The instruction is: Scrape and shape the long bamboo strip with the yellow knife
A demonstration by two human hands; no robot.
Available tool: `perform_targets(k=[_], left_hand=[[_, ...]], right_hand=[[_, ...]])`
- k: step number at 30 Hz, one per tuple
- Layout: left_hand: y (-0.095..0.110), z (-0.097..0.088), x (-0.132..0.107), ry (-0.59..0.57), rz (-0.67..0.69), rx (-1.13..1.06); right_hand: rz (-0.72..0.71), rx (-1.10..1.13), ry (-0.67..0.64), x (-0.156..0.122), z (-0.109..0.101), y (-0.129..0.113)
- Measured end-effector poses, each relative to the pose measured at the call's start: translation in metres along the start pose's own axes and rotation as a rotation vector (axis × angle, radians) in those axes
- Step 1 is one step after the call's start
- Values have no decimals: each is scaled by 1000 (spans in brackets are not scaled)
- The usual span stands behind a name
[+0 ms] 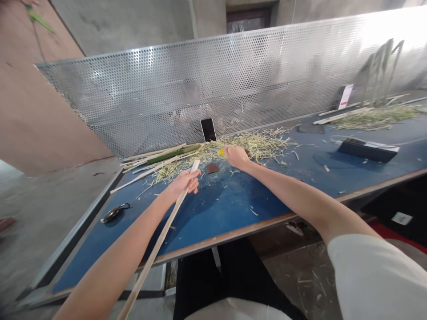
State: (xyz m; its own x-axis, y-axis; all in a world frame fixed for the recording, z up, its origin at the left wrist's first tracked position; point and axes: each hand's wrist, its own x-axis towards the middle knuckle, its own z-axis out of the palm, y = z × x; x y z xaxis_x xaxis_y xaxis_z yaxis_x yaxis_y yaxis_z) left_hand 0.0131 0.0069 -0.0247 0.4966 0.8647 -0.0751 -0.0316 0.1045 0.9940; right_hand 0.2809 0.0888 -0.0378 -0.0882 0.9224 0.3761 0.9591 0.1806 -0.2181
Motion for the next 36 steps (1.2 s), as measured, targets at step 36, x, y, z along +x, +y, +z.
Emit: perform_targets(k=[36], left_hand=[[-3, 10, -9, 64, -150, 62]], right_hand=[[-210, -146, -107, -22, 4, -41]])
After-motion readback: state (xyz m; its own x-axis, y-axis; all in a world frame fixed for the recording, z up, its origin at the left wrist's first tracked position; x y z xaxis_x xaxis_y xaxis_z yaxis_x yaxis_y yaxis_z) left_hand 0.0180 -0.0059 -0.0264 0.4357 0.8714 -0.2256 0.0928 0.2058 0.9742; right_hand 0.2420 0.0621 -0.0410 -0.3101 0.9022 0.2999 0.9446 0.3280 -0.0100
